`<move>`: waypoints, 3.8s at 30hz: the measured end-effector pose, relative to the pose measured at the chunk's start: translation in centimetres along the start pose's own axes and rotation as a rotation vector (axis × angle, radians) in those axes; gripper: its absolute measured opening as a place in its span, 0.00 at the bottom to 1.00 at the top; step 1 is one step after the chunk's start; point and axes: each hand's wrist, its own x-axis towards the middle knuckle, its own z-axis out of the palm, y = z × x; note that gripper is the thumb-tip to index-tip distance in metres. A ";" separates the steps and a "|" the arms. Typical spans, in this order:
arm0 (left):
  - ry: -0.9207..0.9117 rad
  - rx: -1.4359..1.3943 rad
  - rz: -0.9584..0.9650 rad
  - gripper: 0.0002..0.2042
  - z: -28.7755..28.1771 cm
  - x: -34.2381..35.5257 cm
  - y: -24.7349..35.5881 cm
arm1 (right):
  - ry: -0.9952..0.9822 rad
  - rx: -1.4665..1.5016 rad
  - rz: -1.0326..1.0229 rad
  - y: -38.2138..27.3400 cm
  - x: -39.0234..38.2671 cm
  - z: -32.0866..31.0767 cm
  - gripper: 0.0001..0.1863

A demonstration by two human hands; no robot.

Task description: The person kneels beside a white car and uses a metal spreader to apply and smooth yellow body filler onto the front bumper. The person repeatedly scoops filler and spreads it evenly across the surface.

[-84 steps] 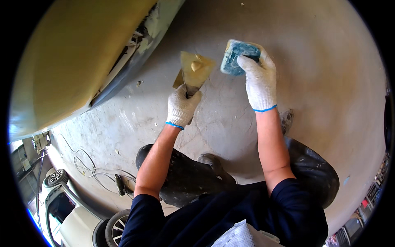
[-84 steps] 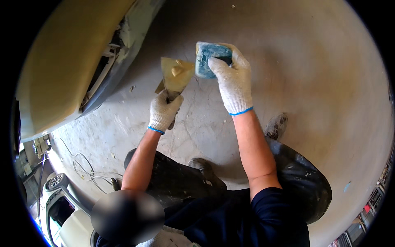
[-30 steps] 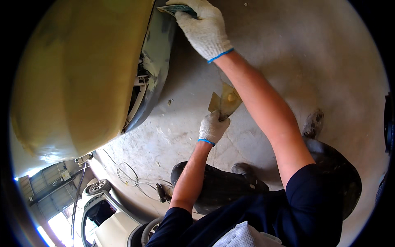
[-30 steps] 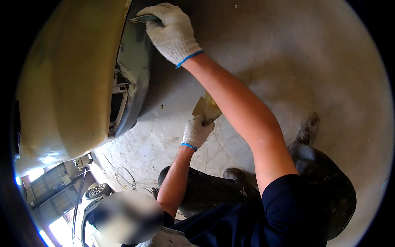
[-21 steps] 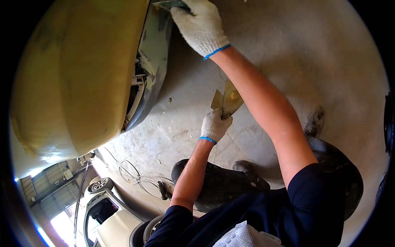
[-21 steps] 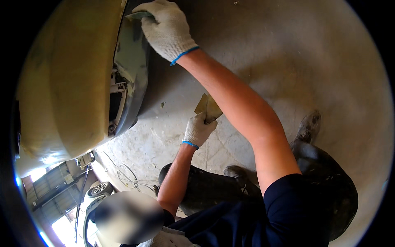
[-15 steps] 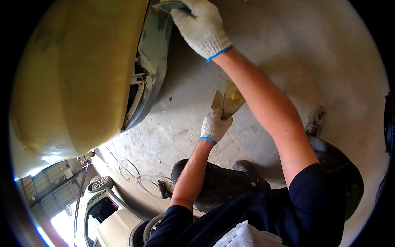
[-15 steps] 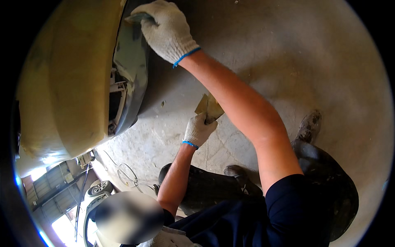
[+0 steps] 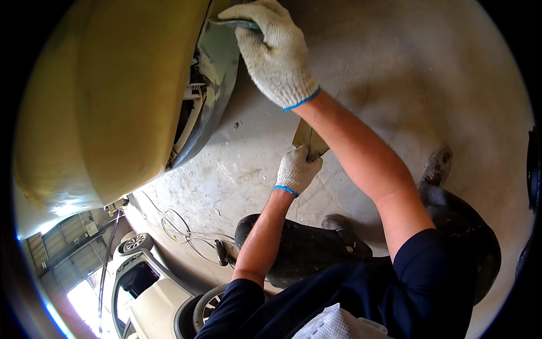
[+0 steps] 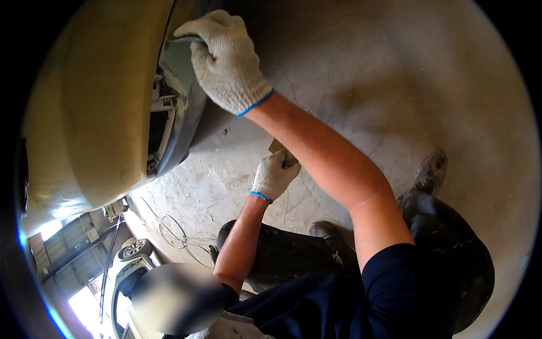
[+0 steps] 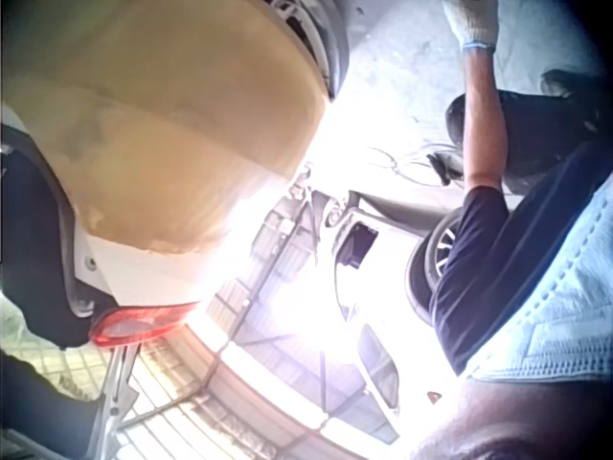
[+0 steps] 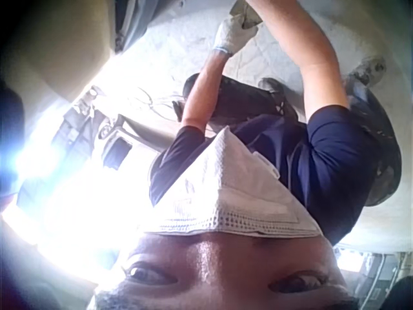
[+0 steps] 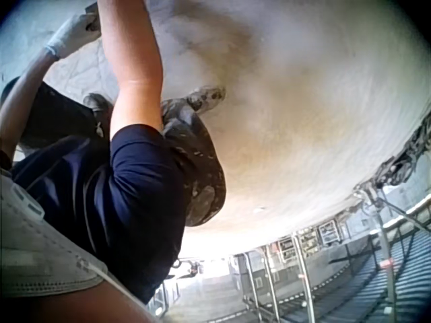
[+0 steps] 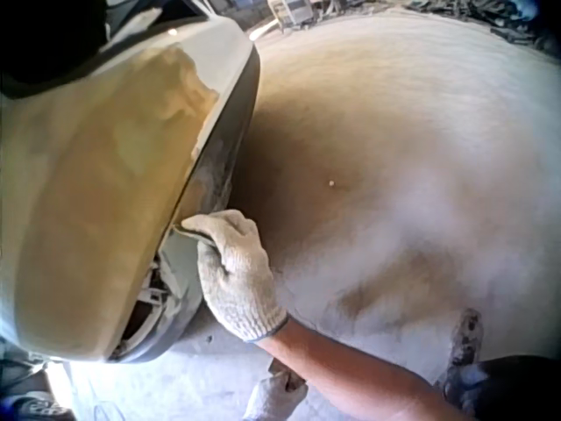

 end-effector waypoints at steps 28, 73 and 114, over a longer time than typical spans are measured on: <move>-0.052 0.015 -0.018 0.17 -0.1 -0.1 0.0 | 0.063 -0.024 0.194 0.7 2.2 0.4 0.13; -0.050 0.098 -0.049 0.18 -0.3 -2.1 -0.3 | 0.073 0.143 0.619 3.3 3.3 -0.6 0.12; -0.054 0.069 -0.029 0.17 -0.3 -2.4 -0.5 | 0.098 0.103 0.508 1.8 1.2 0.3 0.10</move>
